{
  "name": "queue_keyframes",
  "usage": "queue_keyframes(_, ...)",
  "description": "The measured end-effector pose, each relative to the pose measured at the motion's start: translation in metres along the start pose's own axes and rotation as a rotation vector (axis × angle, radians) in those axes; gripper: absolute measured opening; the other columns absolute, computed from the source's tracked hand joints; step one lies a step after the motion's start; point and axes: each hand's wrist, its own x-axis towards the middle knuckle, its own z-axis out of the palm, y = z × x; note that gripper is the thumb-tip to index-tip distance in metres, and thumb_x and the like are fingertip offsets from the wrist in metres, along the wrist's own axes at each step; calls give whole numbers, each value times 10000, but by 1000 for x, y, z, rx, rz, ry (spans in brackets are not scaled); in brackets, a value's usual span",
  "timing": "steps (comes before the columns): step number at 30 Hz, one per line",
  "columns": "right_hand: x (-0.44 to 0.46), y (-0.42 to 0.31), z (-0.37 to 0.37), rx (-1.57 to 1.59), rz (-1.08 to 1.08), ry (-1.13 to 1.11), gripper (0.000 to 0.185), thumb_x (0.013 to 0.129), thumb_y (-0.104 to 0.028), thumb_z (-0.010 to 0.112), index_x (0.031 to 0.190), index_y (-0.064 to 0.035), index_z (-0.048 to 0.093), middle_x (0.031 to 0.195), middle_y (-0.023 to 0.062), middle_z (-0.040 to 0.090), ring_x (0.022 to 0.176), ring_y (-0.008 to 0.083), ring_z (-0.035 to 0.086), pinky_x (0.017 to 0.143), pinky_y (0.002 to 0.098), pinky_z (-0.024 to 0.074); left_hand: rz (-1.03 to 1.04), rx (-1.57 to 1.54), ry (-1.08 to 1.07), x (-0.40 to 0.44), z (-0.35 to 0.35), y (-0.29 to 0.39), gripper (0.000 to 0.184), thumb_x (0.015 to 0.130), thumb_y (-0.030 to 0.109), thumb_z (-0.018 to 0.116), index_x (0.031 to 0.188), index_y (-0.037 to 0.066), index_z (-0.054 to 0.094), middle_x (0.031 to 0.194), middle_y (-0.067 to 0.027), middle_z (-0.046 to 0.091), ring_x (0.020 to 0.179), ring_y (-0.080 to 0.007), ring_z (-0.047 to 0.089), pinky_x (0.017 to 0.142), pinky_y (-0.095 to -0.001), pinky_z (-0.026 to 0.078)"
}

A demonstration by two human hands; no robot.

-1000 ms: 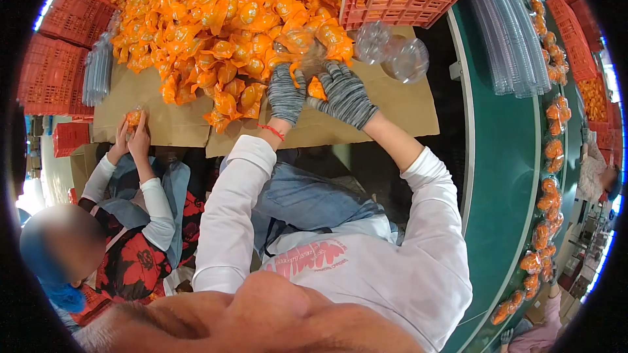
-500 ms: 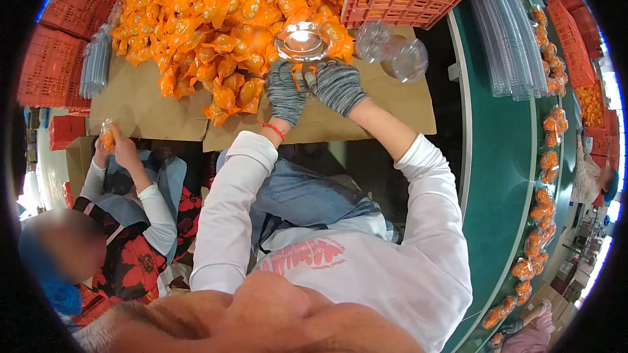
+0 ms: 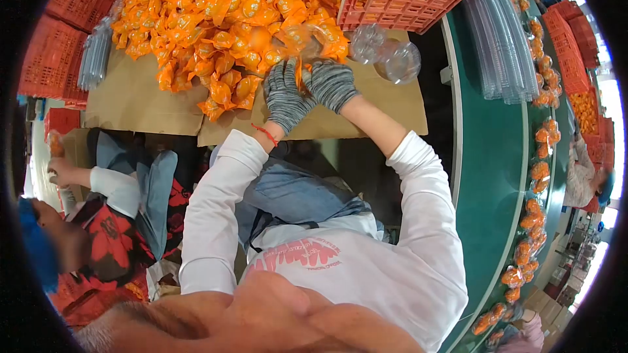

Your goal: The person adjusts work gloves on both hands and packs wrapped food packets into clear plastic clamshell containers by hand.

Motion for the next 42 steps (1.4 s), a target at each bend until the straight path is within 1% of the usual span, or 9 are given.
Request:
queue_keyframes(5,-6,-12,-18,325,114,-107,468,869,-464,425,902,-26,586,789,163,623,727,326,613,639,439,477,-129,116,71,4,13,-5,823,649,448,659,1301,48,356,1285,-192,387,1221,-364,325,1031,-509,213)
queue_keyframes(6,1,-10,-41,319,146,-396,523,865,-498,431,953,0,565,850,173,617,783,324,608,696,436,474,-99,126,104,4,13,-7,821,645,464,667,1282,35,376,1261,-191,414,1201,-361,351,1032,-492,230)
queue_keyframes(9,16,13,-47,279,120,-195,478,853,-459,483,974,-3,559,890,194,607,848,325,596,752,427,465,-63,68,82,3,0,-4,823,638,504,678,1258,38,403,1244,-182,431,1192,-357,360,1024,-494,241)
queue_keyframes(12,33,35,-37,92,114,394,374,831,-361,544,983,-20,563,948,201,594,881,332,586,774,429,461,-46,73,86,5,-1,-6,837,629,535,682,1246,38,414,1244,-178,428,1185,-356,362,1010,-492,259)
queue_keyframes(16,42,50,-13,200,140,100,250,775,-182,570,976,-35,541,937,183,578,833,361,564,781,436,461,-38,41,39,5,-5,-7,867,625,545,684,1266,40,394,1264,-175,401,1195,-354,350,1001,-507,259)
queue_keyframes(23,-1,11,-21,374,39,342,306,762,-21,541,1066,-34,502,974,174,571,874,328,575,717,398,485,-200,98,2,0,-15,10,926,621,559,688,1309,43,345,1292,-179,354,1209,-362,332,1004,-512,252)
queue_keyframes(28,-31,-14,-24,240,-185,368,476,762,-29,537,1224,-2,428,1172,218,496,1107,367,479,954,405,394,-162,-3,-184,3,4,-4,978,611,504,725,1364,77,272,1367,-205,273,1234,-388,302,1015,-504,263)
queue_keyframes(37,-10,10,-42,643,187,-132,418,825,-209,567,1189,-31,466,1097,211,542,1038,347,520,907,393,418,26,-85,-357,8,8,2,972,607,510,729,1338,23,314,1368,-247,292,1272,-376,282,1047,-432,252)
queue_keyframes(42,-1,11,-24,465,16,36,249,896,-221,458,1051,-40,531,1123,181,556,1017,316,536,873,384,428,-115,-194,-371,6,23,-10,996,643,563,693,1349,-15,294,1385,-205,308,1305,-330,240,1085,-368,203)
